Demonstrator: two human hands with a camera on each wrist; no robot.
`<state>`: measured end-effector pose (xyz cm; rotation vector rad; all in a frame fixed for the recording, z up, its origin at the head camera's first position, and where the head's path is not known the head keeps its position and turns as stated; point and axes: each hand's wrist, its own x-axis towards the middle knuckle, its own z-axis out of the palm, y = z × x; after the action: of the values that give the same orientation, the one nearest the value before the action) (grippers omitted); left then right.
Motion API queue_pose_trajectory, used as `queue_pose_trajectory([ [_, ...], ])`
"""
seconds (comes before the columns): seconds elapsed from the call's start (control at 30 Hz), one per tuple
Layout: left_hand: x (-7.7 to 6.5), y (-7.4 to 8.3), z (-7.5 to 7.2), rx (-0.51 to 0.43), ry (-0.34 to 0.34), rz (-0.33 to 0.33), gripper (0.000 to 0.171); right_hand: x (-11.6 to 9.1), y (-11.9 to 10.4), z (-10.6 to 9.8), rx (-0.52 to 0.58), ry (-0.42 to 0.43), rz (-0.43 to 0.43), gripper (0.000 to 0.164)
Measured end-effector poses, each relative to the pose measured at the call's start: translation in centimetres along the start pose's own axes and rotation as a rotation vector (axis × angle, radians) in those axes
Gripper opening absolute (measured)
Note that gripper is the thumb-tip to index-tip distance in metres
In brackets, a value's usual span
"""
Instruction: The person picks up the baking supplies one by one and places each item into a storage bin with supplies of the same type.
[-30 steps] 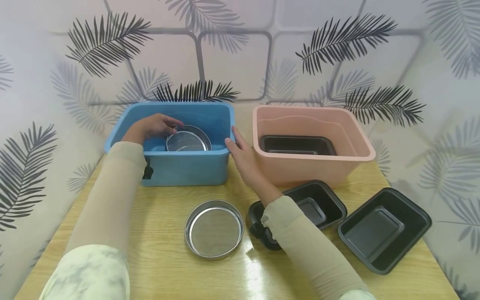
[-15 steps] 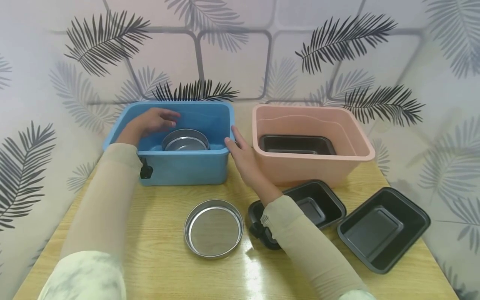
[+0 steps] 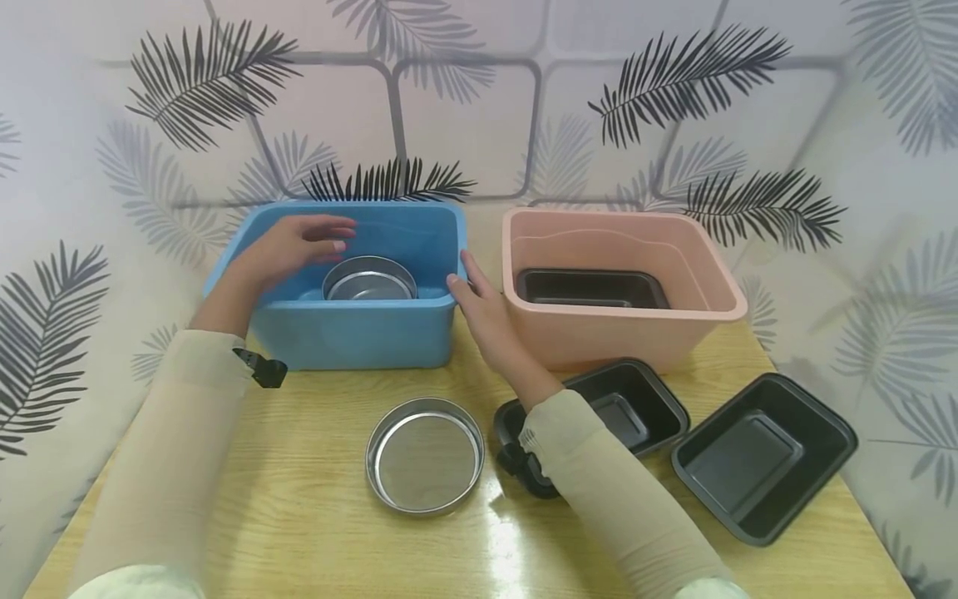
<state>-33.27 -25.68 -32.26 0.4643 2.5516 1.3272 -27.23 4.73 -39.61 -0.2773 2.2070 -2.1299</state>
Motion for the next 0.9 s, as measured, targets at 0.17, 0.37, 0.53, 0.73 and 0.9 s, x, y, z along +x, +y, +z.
queue_pose_trajectory([
  [0.17, -2.8, 0.6, 0.8, 0.014, 0.073, 0.004, 0.050, 0.1, 0.1, 0.0, 0.009, -0.006, 0.006, 0.065],
  [0.37, -6.2, 1.3, 2.1, -0.036, 0.127, 0.037, 0.048, 0.0, 0.0, 0.0, 0.008, -0.002, 0.010, 0.064],
  [0.53, -9.4, 1.0, 4.0, -0.105, 0.193, 0.061, 0.045, -0.1, -0.2, 0.0, -0.001, 0.005, 0.014, 0.064],
  [0.73, -13.6, 0.0, 6.7, -0.152, 0.249, 0.096, 0.040, 0.0, -0.3, 0.1, 0.005, -0.008, 0.013, 0.064],
  [0.9, -16.0, -1.3, 9.1, -0.167, 0.221, 0.107, 0.041, -0.1, -0.2, 0.1, 0.008, -0.002, 0.015, 0.064],
])
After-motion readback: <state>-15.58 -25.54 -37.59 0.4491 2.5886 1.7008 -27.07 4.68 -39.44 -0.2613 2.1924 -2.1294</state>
